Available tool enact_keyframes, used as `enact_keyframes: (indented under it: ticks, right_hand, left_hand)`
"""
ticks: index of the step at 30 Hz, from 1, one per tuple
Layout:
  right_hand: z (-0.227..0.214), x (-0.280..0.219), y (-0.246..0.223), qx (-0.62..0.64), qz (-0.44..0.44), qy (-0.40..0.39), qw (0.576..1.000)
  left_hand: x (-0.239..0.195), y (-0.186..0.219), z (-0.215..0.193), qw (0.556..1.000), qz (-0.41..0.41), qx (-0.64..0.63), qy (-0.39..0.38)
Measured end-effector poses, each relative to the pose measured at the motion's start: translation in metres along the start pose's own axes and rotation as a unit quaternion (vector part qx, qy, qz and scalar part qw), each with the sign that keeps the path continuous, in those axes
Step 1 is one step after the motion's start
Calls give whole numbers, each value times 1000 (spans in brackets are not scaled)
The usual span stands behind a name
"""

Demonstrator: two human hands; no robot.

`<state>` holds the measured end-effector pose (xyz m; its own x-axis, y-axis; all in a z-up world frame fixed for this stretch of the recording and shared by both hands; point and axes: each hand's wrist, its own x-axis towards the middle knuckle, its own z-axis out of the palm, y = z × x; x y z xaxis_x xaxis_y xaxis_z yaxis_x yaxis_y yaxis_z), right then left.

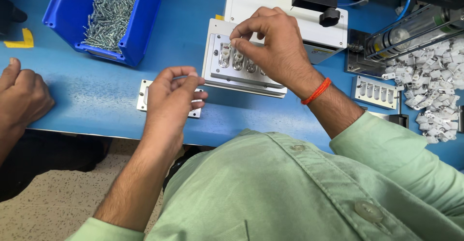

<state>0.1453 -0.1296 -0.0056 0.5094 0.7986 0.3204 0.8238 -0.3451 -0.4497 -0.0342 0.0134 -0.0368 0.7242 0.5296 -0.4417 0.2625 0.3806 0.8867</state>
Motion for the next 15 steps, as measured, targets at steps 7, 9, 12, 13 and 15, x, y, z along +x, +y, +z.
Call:
enact_keyframes:
  ticks: [7,9,12,13,15]
  right_hand:
    - [-2,6,-1,-18,31,-35,999]
    - [1,5,-2,-22,34,-37,998]
    - [6,5,-4,-26,39,-42,998]
    - [7,7,-5,-25,47,-51,997]
    - [7,14,-6,-26,78,-75,994]
  left_hand:
    - [-1,-19,-18,999,-40,11,33]
    - [-1,-24,-22,998,-48,16,40]
    - [-1,-30,-28,997,-53,28,47]
    - [-2,-32,-30,997,-51,28,47]
    - [0,-34,-32,997,-51,31,47]
